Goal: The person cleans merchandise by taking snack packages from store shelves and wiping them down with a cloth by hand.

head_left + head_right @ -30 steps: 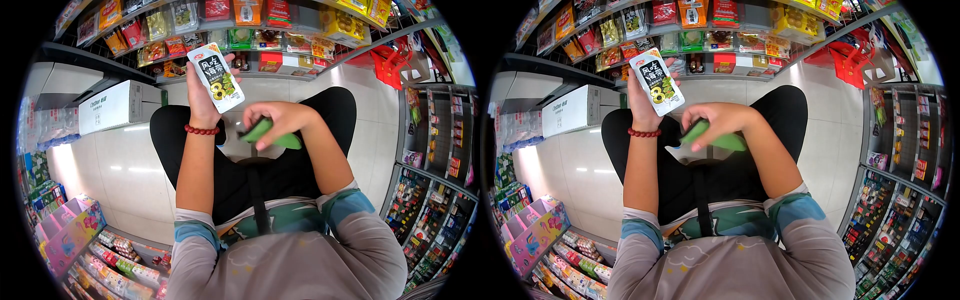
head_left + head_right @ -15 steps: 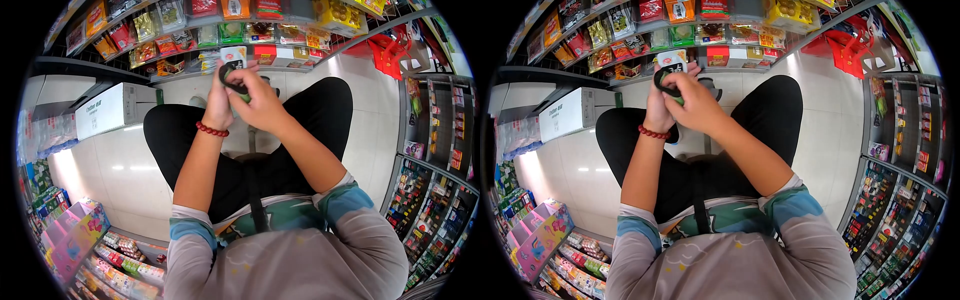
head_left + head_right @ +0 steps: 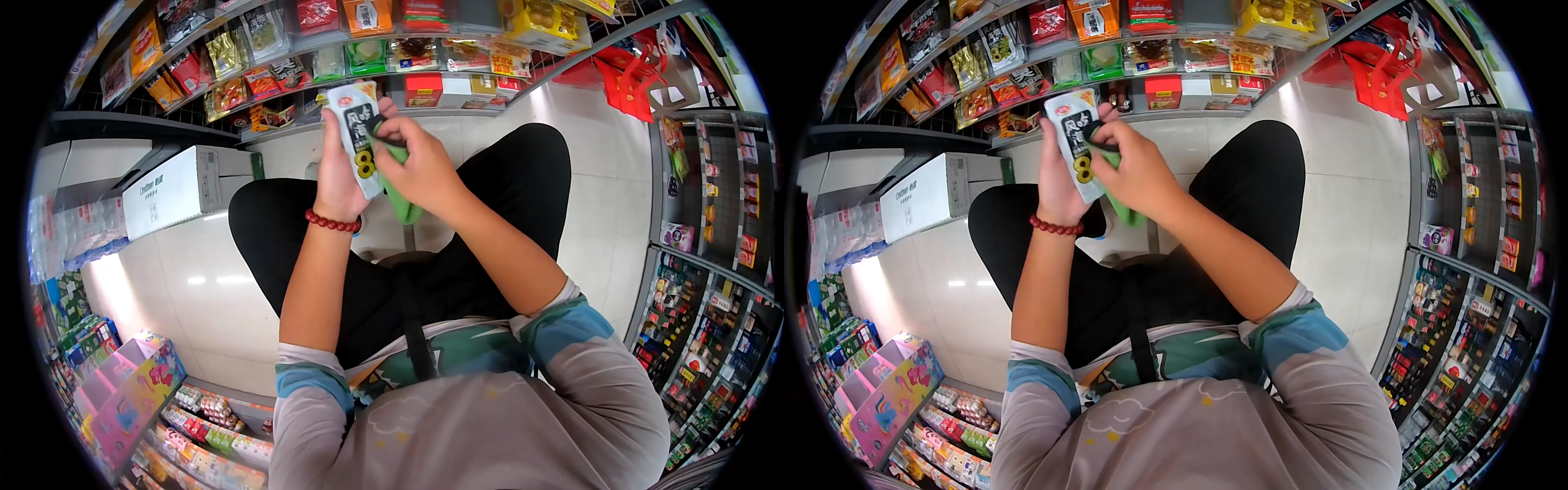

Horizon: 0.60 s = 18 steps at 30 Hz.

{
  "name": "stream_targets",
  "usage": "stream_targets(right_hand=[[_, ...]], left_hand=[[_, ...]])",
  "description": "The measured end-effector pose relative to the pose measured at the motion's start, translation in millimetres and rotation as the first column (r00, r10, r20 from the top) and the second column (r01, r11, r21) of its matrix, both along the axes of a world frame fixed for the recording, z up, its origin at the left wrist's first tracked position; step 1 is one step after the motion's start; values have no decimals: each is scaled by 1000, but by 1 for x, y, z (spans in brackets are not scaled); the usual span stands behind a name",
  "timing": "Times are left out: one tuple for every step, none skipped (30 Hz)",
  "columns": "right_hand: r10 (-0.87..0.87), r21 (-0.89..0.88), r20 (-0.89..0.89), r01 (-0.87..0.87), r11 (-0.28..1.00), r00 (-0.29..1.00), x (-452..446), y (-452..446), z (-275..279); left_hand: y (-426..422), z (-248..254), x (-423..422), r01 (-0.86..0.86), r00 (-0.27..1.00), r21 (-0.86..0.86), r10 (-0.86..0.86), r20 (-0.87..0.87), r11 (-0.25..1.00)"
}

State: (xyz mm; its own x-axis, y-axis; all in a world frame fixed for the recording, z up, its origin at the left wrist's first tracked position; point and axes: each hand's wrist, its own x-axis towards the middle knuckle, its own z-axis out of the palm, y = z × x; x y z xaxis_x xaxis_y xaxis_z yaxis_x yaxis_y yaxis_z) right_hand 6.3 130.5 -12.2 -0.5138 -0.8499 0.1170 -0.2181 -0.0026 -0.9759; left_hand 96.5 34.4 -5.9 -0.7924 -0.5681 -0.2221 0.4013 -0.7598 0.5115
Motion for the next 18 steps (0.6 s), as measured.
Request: stream_targets(right_hand=[[-112, -47, 92, 116, 992, 990, -3, -3, -3], [-194, -30, -12, 193, 981, 981, -10, -6, -7], [-198, -30, -13, 198, 980, 980, -17, -11, -7], [-279, -40, -25, 278, 960, 960, -24, -16, -7], [-357, -50, -35, 355, 933, 933, -27, -18, -7], [-354, 0, 44, 354, 935, 934, -30, -18, 2], [-355, 1, 43, 355, 935, 934, -30, -18, 0], [-314, -69, -27, 311, 948, 949, -31, -19, -4], [-274, -136, -101, 260, 956, 956, -31, -20, -6], [-236, -147, -67, 224, 963, 970, -28, -21, -8], [-232, -148, -69, 220, 964, 970, -27, -22, -10], [-209, -182, -109, 188, 965, 972, -24, -22, -6], [-188, -213, -148, 154, 965, 971, -20, -22, -2], [-145, -198, -192, 106, 975, 971, -15, -20, 1], [-140, -197, -193, 102, 975, 971, -10, -17, 7], [-36, -113, -225, 11, 994, 974, -5, -14, 14], [71, -25, -247, -80, 996, 966, -1, -13, 16], [60, -68, -263, -80, 994, 963, 2, -17, 12]], left_hand=[[7, 2, -2, 33, 999, -5, -33, 1, 999], [13, 4, -3, 67, 997, 4, -67, 34, 998], [18, 5, -3, 100, 993, 15, -100, 67, 995], [22, 4, -3, 136, 989, 32, -138, 56, 990], [23, 1, -2, 138, 989, 32, -140, 56, 990], [24, -1, -2, 202, 974, 26, -203, 102, 979], [24, -2, -1, 265, 953, 22, -265, 148, 964], [26, -3, -2, 241, 946, -10, -232, 224, 971], [26, -1, -3, 241, 947, -10, -232, 220, 971], [25, 0, -3, 205, 952, -53, -187, 242, 977], [23, 1, -3, 169, 955, -97, -138, 262, 981], [23, 7, -2, 164, 956, -99, -133, 261, 982], [24, 16, -3, 125, 945, -134, -77, 318, 983], [24, 20, -2, 90, 928, -169, -21, 372, 981], [21, 13, 0, 86, 928, -169, -17, 371, 982], [16, 3, 2, 106, 948, -176, -46, 315, 979], [11, -7, 4, 125, 963, -185, -75, 259, 975], [7, -7, 6, 121, 967, -40, -109, 230, 992]])
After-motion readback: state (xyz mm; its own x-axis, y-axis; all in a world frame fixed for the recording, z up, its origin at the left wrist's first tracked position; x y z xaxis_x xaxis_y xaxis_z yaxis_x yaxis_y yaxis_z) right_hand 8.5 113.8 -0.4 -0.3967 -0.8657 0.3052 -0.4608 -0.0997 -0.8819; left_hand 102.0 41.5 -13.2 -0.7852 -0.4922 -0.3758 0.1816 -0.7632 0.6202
